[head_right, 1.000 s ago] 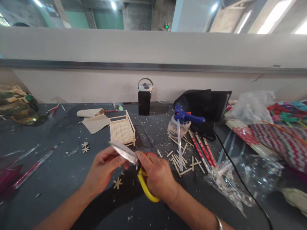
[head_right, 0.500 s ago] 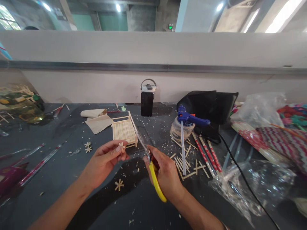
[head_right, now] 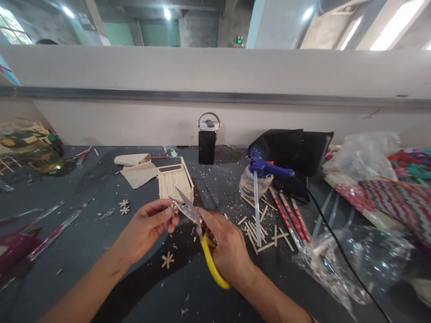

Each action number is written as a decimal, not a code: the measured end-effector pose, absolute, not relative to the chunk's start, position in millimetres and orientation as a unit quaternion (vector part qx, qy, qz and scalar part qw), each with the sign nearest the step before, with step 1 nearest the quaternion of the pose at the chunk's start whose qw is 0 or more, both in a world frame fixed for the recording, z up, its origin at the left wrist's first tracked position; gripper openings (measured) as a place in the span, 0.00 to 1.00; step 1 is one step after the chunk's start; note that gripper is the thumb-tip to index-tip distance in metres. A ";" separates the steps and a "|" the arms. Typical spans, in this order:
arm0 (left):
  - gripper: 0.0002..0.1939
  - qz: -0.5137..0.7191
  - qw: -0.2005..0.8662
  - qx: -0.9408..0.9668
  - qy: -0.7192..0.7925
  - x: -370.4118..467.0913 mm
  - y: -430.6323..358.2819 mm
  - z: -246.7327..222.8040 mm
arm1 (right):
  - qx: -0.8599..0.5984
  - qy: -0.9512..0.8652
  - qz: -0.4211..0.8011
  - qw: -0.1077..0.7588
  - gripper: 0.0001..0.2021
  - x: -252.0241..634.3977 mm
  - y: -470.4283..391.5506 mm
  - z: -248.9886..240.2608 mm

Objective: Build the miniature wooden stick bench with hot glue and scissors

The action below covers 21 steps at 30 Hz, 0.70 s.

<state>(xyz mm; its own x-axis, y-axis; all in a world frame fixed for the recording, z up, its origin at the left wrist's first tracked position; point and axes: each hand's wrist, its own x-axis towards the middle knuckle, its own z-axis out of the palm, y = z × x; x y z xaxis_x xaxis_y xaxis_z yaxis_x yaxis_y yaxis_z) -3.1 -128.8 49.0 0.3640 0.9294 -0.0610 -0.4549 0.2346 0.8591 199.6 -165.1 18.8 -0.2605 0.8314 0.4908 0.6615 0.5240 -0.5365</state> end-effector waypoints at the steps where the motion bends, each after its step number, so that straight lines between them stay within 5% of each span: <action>1: 0.07 0.477 0.729 0.390 0.299 -2.8 -128.7 48.2 | -0.475 -0.788 0.112 0.376 0.20 199.5 -164.9 18.4; 21: 0.04 0.437 0.766 0.409 0.234 0.0 -134.6 47.8 | -0.469 -0.822 0.052 0.319 0.30 197.0 -166.9 19.7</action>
<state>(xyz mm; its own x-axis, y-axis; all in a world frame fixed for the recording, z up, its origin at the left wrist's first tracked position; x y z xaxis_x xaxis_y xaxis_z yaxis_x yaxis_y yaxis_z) 0.0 -134.6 47.8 0.5091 0.8607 -0.0016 -0.4783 0.2845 0.8309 197.0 -166.9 19.7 -0.3564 0.8038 0.4763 0.7379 0.5549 -0.3842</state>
